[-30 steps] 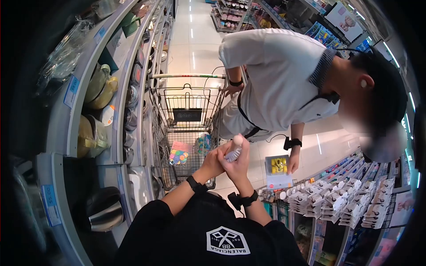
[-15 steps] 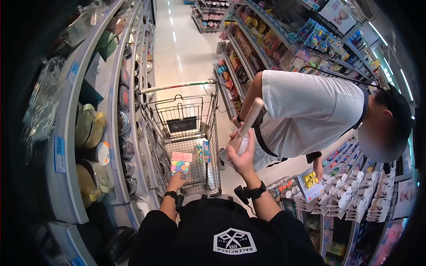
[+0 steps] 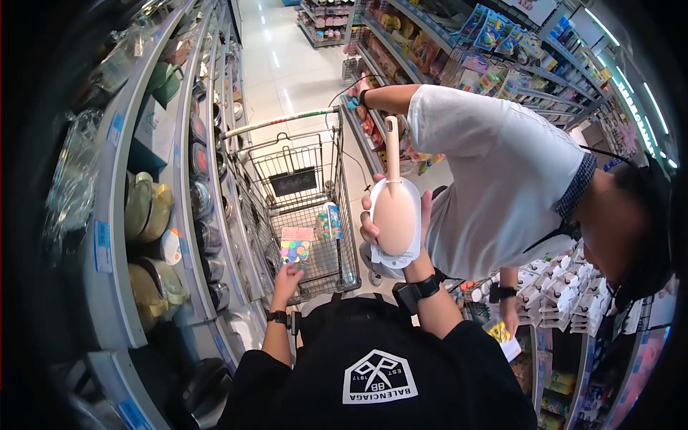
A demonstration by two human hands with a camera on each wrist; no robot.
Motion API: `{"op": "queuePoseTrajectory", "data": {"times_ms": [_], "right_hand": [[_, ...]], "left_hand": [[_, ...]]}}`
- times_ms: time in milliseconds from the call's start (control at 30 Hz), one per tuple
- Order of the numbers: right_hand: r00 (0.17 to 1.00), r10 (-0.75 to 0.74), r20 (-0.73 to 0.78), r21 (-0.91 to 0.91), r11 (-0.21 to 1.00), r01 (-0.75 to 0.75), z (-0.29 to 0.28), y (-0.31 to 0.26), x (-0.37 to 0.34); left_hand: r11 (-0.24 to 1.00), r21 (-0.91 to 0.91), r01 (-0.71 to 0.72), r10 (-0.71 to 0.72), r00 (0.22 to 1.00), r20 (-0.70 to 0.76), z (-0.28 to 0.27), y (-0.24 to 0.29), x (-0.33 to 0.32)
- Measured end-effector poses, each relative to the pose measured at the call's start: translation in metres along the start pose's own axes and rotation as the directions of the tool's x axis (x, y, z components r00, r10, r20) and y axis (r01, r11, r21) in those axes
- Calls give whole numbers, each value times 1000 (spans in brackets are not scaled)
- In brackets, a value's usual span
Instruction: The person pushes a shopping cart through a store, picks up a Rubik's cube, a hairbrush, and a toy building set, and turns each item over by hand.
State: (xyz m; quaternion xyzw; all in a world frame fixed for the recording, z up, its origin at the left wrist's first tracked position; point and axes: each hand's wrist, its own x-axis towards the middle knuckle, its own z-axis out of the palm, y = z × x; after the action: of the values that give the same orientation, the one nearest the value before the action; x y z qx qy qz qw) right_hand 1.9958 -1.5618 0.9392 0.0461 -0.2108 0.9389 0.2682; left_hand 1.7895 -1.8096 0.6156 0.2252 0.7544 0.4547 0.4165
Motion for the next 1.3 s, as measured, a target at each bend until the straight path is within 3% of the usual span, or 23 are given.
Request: {"op": "queuePoseTrajectory", "data": {"times_ms": [133,200,267,333,367,400,467,500,533,600,667,733,767,867,900,967,1000,1067,1100,1167,1233,1267,1300], "right_hand": [[999,-9,-46,-8,1000,9,6,8,-20],[965,-142,-222,-352,934,57,11,10,-29],[956,-188,-224,-337,936,105,6,14,-41],[827,-420,-373,-692,720,53,-7,21,-55],[783,-492,-380,-700,707,103,-7,22,-59],[779,-490,-391,-695,713,99,-7,22,-64],[774,-532,-345,-795,603,60,-7,22,-73],[782,-545,-302,-800,591,102,-9,18,-74],[794,-493,-357,-697,706,125,-10,12,-79],[806,-378,-456,-496,859,123,-16,-4,-80],[813,-376,-446,-522,847,105,-30,-12,-81],[839,-327,-436,-615,788,-12,-32,-18,-75],[830,-338,-443,-617,787,-9,-34,-16,-69],[830,-349,-435,-674,738,-43,-68,-15,-51],[788,-387,-479,-672,739,-46,-80,-14,-42],[700,-458,-548,-683,728,-58,-101,-15,-20],[660,-497,-563,-698,713,-59,-105,-16,-8],[550,-560,-620,-697,715,-58,-116,-19,20],[545,-528,-651,-660,748,-64,-121,-23,32],[538,-497,-681,-628,775,-79,-128,-32,60],[490,-452,-746,-526,850,-16,-134,-37,87],[483,-454,-749,-529,848,-22,-134,-39,100],[455,-458,-764,-525,851,-26,-132,-42,114]], "left_hand": [[950,-37,-311,312,948,54,25,141,-26],[912,-136,-388,405,904,137,46,210,-54],[819,-488,-303,450,867,217,69,263,-95],[786,-531,-316,487,846,217,93,286,-124],[748,-579,-325,529,818,225,102,290,-132],[755,-574,-316,520,823,231,109,289,-135],[867,-241,-436,478,865,153,119,288,-137],[854,-405,-327,434,877,206,123,282,-133],[858,-400,-323,427,881,204,122,276,-133],[842,-535,-75,338,845,414,112,271,-129],[850,-527,-22,321,814,484,101,259,-115],[888,-459,-33,341,715,610,94,247,-98],[925,-380,7,268,698,664,90,245,-90],[952,-304,-16,236,672,702,83,228,-51],[953,-304,-3,228,672,705,76,220,-36],[972,-221,-76,182,843,507,50,195,-10],[986,-159,-47,104,922,372,36,168,9],[993,106,-50,47,999,24,8,78,47],[968,250,-13,49,989,-140,-5,28,62],[901,353,252,-126,931,-343,-24,-23,70],[871,257,419,-292,862,-415,-32,-97,80],[870,256,421,-298,863,-408,-34,-127,81],[834,24,551,-514,792,-329,-35,-150,83]]}}
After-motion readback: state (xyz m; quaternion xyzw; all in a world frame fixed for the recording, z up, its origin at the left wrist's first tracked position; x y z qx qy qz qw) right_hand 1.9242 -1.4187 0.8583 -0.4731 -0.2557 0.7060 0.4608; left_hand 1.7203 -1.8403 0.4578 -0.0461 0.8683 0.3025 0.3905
